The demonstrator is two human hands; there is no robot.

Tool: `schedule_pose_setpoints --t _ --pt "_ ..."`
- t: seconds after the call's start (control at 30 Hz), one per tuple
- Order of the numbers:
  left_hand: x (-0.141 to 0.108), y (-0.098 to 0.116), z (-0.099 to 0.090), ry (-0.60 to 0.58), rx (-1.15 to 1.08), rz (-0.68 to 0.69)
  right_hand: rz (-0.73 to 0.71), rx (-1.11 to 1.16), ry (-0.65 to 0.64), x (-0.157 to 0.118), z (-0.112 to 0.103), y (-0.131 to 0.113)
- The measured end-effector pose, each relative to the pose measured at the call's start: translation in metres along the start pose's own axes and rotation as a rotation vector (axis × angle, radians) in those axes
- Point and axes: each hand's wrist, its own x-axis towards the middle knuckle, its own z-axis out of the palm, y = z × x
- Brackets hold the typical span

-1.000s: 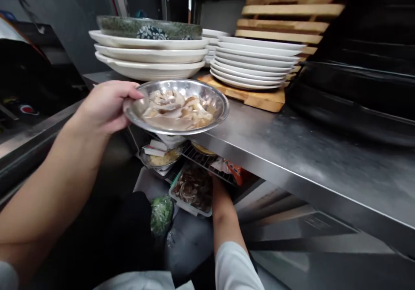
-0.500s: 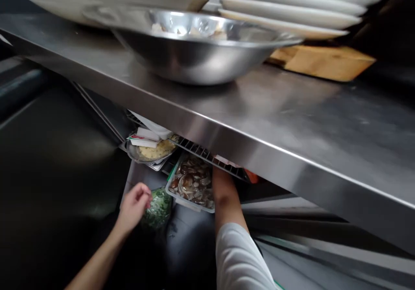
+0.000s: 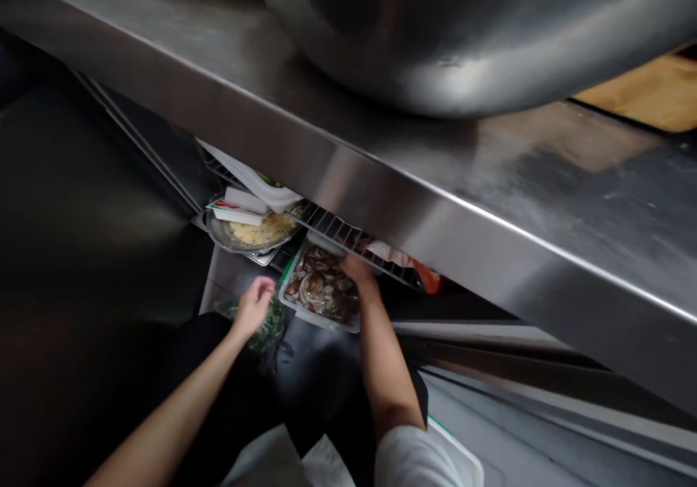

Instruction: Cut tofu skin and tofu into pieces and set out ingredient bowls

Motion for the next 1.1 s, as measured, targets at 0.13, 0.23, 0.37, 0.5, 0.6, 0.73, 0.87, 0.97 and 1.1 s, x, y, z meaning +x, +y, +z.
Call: schedule_pose_setpoints --t 0.13,0.23,0.37,0.5,0.6,0.73,0.87,0.97,1.1 --pt "0.040 0.007 0.029 -0.075 -0.009 0.044 -0.209 -0.371 -0.251 -0.092 0.005 0.002" --pt "0.053 0.004 0.047 -0.183 0.073 0.070 -0.195 -0.449 -0.312 -0.135 0.014 -0.003" --pt "0.053 -0.001 0.052 -0.206 0.162 0.141 -0.307 -0.432 -0.366 -0.137 0.012 -0.007" --pt "0.051 0.001 0.052 -0.173 0.222 0.140 -0.432 -0.364 -0.394 -0.127 0.010 -0.007" --pt "0.050 0.004 0.053 -0.138 0.250 0.180 -0.507 -0.319 -0.410 -0.129 0.016 -0.010" --pt "0.050 0.007 0.053 -0.154 0.293 0.223 -0.462 -0.159 -0.385 -0.142 0.022 -0.007" --pt "0.053 0.005 0.051 -0.192 0.296 0.218 -0.035 -0.090 -0.106 -0.150 0.025 0.017" --pt "0.055 0.001 0.052 -0.189 0.271 0.198 0.324 -0.047 0.099 -0.141 0.031 0.044" --pt "0.059 -0.004 0.053 -0.174 0.126 0.028 0.603 0.356 0.213 -0.123 0.046 0.071"
